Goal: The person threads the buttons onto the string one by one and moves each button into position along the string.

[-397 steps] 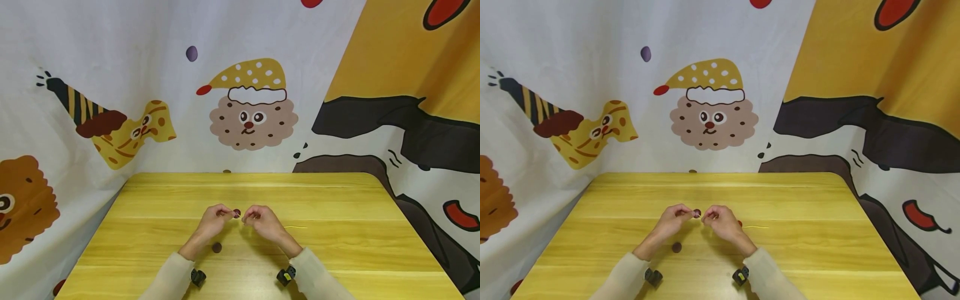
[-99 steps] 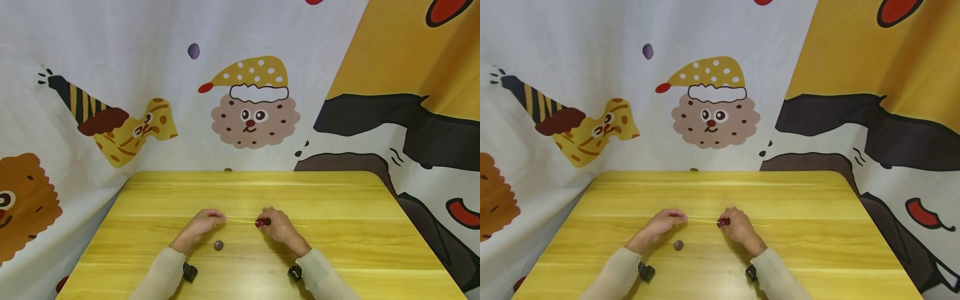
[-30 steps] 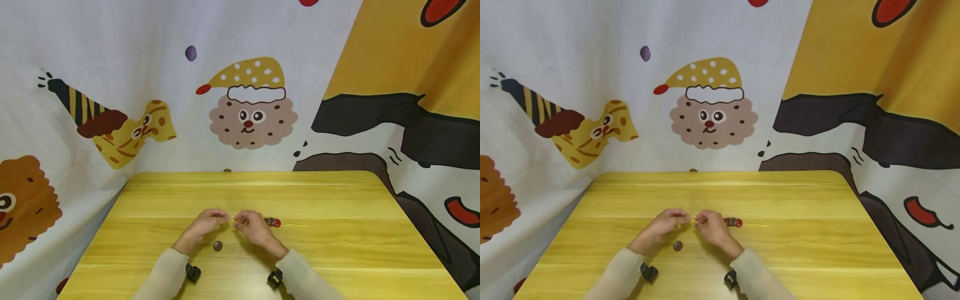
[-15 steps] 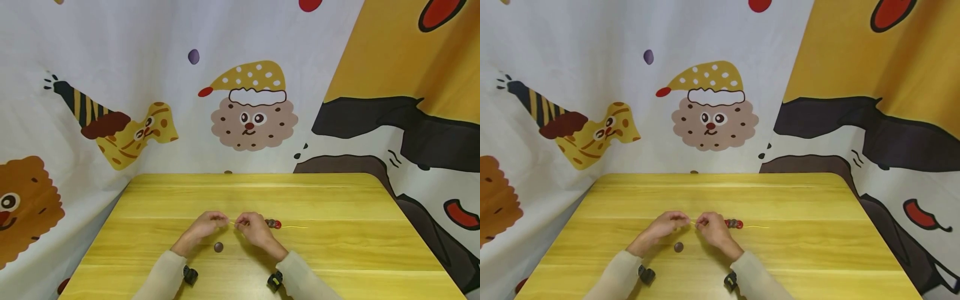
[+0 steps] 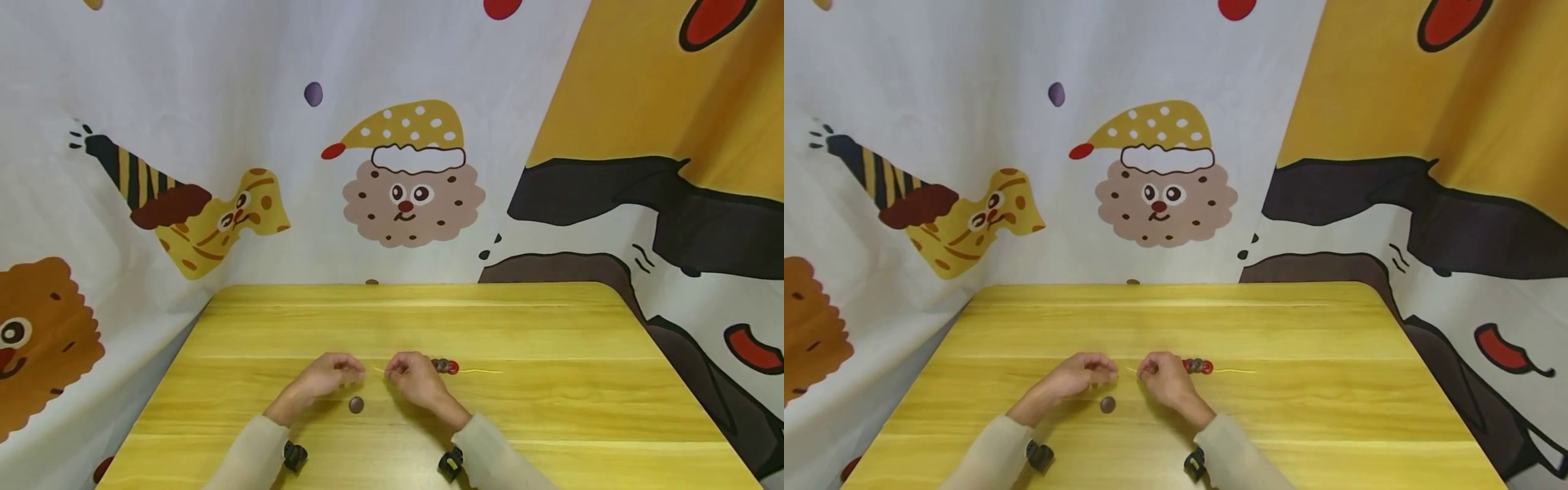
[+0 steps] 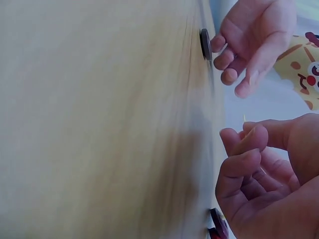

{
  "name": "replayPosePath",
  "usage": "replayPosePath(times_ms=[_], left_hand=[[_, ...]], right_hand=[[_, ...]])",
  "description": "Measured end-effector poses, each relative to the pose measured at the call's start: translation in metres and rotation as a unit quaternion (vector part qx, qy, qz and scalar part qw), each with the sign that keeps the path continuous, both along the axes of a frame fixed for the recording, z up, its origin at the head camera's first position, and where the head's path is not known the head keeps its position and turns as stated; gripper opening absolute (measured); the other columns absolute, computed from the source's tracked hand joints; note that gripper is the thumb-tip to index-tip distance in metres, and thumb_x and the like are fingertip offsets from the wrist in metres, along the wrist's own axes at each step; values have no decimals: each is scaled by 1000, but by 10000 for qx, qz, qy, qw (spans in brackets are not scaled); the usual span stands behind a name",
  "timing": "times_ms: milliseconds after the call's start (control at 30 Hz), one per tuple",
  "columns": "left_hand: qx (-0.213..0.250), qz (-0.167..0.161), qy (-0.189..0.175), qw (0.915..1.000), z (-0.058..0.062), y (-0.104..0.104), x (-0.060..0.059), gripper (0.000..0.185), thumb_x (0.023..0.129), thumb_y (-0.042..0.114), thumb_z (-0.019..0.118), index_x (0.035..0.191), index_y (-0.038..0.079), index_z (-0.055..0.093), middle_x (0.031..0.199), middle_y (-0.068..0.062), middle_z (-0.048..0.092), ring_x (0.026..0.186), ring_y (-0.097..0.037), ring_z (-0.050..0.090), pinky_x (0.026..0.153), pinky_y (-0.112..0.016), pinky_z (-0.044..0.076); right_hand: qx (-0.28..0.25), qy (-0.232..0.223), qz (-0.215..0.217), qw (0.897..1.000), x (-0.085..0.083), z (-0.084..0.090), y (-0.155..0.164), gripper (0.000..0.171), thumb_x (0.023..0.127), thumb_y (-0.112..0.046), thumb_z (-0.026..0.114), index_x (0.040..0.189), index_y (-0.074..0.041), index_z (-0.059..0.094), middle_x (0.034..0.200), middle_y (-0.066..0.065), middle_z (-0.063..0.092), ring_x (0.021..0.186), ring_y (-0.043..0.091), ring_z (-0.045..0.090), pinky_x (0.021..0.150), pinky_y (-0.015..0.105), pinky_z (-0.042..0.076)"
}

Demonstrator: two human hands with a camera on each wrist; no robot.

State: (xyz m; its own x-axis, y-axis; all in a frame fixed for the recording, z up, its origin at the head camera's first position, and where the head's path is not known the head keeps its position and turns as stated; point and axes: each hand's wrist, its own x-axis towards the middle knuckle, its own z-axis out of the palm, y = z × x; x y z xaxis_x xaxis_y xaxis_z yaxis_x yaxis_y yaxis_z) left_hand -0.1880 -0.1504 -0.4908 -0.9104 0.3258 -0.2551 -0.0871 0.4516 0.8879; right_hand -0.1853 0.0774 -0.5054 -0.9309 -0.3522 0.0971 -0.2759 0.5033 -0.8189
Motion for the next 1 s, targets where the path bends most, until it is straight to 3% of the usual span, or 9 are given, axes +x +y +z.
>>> replayPosePath(times_ms=[300, 667, 1000], left_hand=[[12, -459, 86, 9989, 0, -8, 3, 20, 91, 17, 71, 104, 2, 69, 90, -5, 60, 81, -18, 50, 70, -30, 42], [-138, -1021, -157, 9946, 0, -16, 1, 25, 85, 15, 78, 104, 2, 68, 81, -4, 59, 73, -15, 50, 63, -26, 40], [-489, -1210, 35, 9914, 0, -16, -1, 26, 81, 18, 82, 101, 8, 71, 80, -5, 61, 72, -17, 49, 62, -27, 37]], right_hand=[[70, -106, -37, 9999, -1, -3, 2, 7, 90, -6, 70, 84, -9, 71, 74, -4, 61, 69, 8, 53, 63, 24, 45], [79, -233, -52, 9997, 2, -4, 1, 6, 90, -5, 68, 85, -7, 70, 75, -3, 62, 69, 8, 54, 63, 24, 45], [88, -455, -48, 9989, 0, -5, -2, 6, 90, -1, 65, 85, -4, 68, 68, 2, 62, 56, 8, 52, 50, 22, 41]])
